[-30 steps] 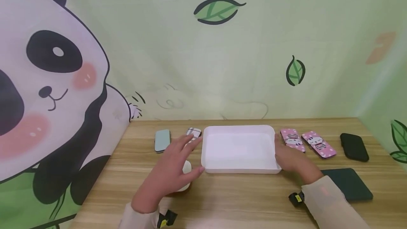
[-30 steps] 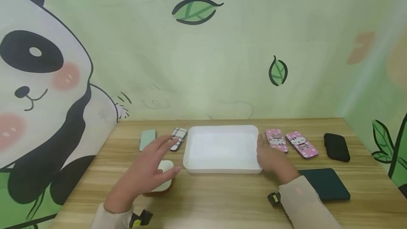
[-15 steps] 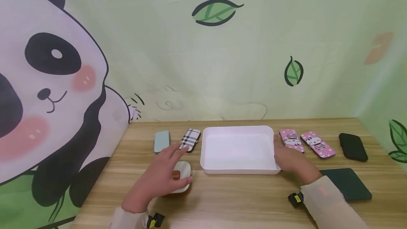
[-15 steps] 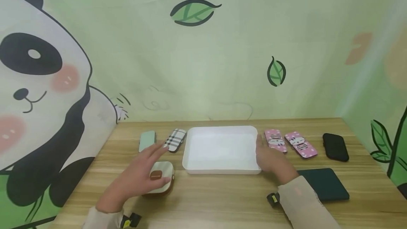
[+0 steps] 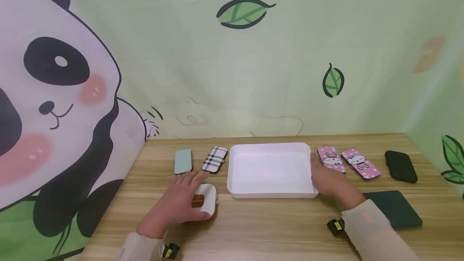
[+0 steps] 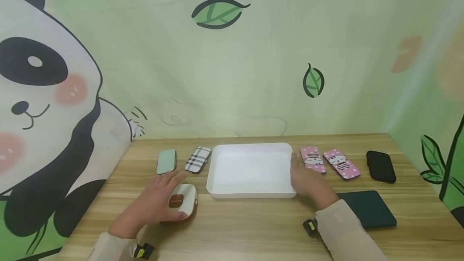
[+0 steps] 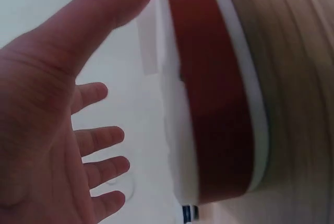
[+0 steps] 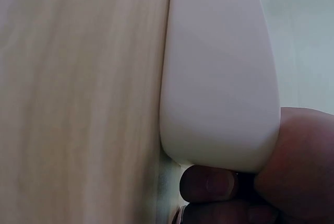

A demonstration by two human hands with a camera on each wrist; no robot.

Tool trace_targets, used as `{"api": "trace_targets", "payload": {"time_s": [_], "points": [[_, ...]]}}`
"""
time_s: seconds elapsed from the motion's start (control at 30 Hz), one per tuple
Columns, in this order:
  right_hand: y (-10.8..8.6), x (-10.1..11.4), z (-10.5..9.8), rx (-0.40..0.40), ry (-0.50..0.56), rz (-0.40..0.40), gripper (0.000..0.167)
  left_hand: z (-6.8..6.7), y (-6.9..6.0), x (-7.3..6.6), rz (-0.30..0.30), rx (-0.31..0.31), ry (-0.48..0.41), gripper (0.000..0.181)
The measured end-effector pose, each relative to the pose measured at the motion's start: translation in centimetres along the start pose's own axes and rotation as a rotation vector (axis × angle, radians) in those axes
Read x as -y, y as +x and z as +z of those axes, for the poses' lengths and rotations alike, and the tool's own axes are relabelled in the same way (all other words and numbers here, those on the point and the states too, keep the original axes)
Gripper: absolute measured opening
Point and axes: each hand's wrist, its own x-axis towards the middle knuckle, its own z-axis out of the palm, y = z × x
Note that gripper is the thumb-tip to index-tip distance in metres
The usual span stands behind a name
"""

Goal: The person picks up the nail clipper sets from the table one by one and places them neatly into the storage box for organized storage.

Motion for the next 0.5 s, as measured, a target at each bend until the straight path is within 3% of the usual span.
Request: {"api": "trace_targets", "payload": {"time_s": [0.27, 0.5], "points": [[-0.12, -0.02, -0.08, 0.021, 0.016, 0.001, 0.065, 0.49, 0.07, 0.46, 0.032, 0.066, -0.035, 0.109], [-0.35, 0.1, -0.29, 0.004, 0.001, -0.017, 0.066, 0.75, 0.36, 0.8, 0.011, 0.163, -0.025, 0.111]]}}
